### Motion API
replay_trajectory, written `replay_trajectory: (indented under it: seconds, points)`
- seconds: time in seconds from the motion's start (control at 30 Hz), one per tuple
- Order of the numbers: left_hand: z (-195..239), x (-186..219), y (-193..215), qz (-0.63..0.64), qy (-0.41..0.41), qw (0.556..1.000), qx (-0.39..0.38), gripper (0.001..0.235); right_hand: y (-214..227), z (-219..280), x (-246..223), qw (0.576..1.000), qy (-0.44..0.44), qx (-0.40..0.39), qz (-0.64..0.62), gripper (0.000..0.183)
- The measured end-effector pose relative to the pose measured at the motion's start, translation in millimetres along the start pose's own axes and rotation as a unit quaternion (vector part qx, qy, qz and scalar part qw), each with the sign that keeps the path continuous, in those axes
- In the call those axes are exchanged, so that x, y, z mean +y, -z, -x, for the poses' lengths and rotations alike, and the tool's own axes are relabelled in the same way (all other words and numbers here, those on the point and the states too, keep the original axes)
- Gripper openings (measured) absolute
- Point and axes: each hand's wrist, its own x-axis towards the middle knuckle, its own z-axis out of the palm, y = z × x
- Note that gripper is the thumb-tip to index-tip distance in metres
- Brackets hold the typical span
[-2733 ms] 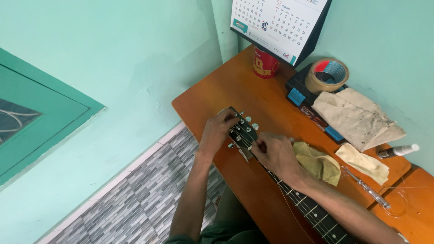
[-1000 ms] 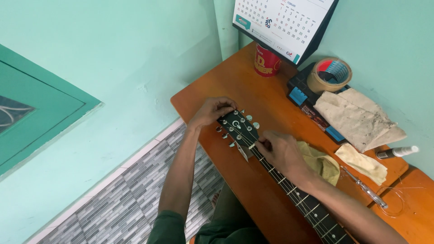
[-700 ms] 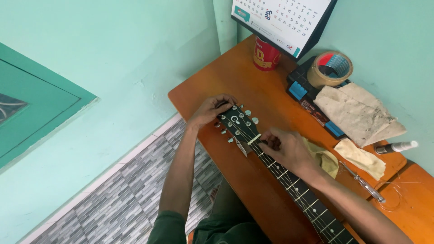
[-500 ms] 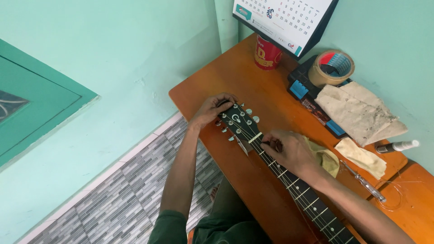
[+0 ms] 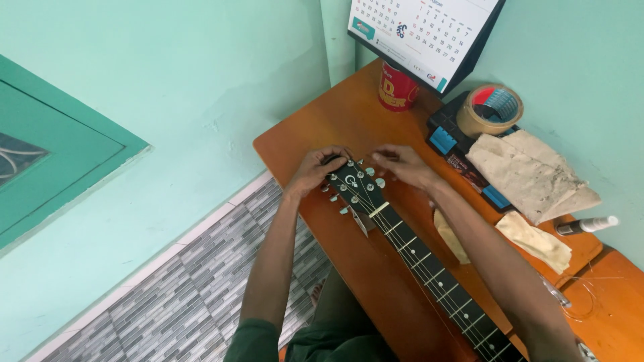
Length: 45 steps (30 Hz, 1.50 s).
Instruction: The person untwists a coiled guitar string, threads it through the bridge of an acoustic guitar, and winds it onto the tuning peg at the headstock. The person repeats this process for multiple strings.
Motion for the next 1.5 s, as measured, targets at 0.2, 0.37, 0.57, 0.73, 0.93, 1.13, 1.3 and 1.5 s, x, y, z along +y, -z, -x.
replay_trajectory:
  seconds: [0.2, 0.37, 0.57, 0.73, 0.93, 1.13, 1.3, 1.5]
  points:
    - [-3, 7, -5, 0.006, 0.017, 1.000, 0.014, 0.021, -20, -33, 28, 0.996, 0.016, -0.025, -0.084, 0.046]
    - [-3, 2, -3, 0.024, -0.003, 1.000, 0.014, 0.017, -13, -33, 15, 0.993, 0.007, -0.059, -0.104, 0.040]
    - [0, 5, -7, 0.023, -0.008, 0.999, 0.020, 0.017, -22, -54, 45, 0.979, 0.190, -0.030, -0.070, 0.015]
    - [-3, -2, -5, 0.027, 0.001, 0.999, 0.032, 0.017, -24, -61, 58, 0.954, 0.281, -0.010, -0.102, 0.012]
    - [4, 19, -18, 0.034, -0.016, 0.999, 0.034, 0.017, -11, -56, 55, 0.982, 0.162, -0.051, -0.084, 0.043]
    - [0, 6, -12, 0.026, -0.004, 0.999, 0.045, 0.017, -24, -58, 56, 0.985, 0.170, -0.012, -0.013, 0.038]
    - [0, 6, -13, 0.033, -0.005, 0.998, 0.054, 0.018, -26, -46, 37, 0.982, 0.166, -0.030, -0.081, 0.025]
    - [-1, 10, -16, 0.022, 0.000, 0.998, 0.057, 0.016, -25, -57, 54, 0.958, 0.275, -0.002, -0.085, 0.014]
